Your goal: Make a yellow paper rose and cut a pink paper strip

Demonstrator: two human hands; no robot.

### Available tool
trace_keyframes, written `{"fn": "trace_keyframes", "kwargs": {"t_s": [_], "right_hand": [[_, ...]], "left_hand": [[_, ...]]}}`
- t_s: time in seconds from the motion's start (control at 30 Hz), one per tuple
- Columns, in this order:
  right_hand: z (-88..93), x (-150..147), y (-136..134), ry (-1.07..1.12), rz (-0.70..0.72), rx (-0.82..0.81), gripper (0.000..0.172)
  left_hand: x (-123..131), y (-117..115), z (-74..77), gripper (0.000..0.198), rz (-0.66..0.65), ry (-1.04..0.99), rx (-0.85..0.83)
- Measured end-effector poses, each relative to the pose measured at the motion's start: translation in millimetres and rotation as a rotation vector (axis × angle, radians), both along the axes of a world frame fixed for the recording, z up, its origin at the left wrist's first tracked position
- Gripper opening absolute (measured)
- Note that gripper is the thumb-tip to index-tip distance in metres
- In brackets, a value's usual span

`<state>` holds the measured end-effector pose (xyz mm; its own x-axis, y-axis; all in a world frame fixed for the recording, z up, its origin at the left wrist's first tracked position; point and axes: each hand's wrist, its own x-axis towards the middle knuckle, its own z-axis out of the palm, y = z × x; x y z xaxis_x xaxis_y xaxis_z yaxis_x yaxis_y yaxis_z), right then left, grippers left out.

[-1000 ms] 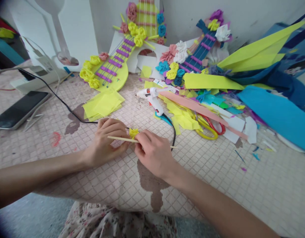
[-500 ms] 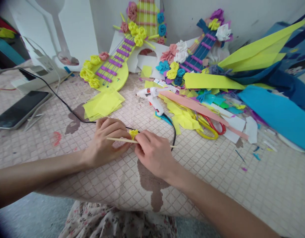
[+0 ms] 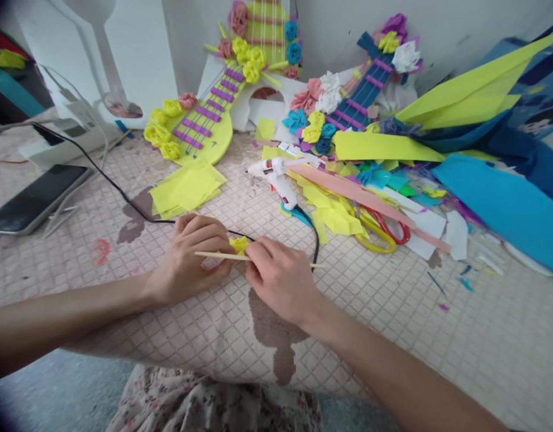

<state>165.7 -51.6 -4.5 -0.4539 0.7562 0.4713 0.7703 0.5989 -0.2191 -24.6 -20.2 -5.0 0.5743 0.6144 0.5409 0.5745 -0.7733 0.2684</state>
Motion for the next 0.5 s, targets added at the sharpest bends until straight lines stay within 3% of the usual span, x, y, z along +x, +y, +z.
{"fn": "trace_keyframes", "kwargs": {"t_s": [0.5], "right_hand": [[-3.4, 6.3, -2.2, -0.017, 0.07, -0.097, 0.012]], "left_hand": [[-3.9, 0.7, -5.8, 0.003, -0.093, 0.032, 0.045]]}}
